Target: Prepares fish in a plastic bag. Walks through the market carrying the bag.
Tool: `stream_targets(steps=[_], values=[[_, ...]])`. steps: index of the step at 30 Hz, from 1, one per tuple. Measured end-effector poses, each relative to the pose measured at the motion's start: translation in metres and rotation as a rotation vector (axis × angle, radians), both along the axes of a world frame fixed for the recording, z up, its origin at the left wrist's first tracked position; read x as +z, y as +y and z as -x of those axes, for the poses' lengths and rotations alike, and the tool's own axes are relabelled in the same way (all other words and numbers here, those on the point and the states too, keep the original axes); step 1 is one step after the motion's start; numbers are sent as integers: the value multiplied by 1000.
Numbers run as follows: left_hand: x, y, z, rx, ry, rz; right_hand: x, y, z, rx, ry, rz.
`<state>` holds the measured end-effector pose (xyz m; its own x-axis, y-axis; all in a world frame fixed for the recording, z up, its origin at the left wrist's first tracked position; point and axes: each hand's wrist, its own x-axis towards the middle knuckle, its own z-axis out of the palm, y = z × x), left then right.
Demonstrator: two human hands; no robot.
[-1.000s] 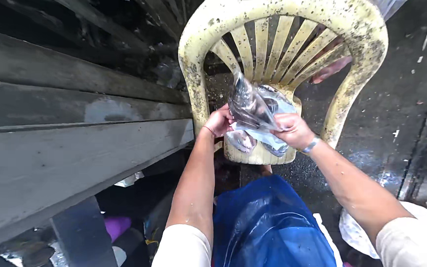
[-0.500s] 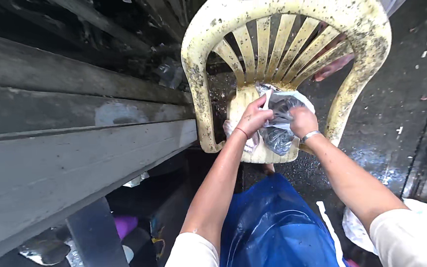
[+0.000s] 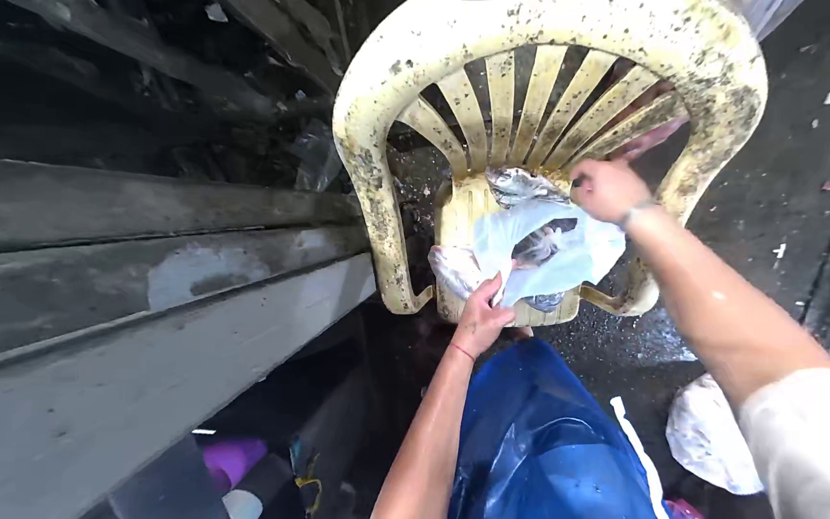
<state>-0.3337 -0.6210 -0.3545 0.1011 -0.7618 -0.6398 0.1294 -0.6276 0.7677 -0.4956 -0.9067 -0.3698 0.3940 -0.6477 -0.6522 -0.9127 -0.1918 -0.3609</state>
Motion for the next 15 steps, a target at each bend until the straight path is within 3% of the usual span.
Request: stream_targets(steps=[4,7,11,15], values=[[-8,29,3,-79,-73,-39,-126,11,-61,-2,89,-91],[-12,36,-1,-48,-53,-63,-168,14,-81,23,153,-111],[-19,41,3,62,6,-42,-138,8,-91,212,45,-115],[-18,31,5,203,78,-98,-38,3,-76,349,-254,-47]])
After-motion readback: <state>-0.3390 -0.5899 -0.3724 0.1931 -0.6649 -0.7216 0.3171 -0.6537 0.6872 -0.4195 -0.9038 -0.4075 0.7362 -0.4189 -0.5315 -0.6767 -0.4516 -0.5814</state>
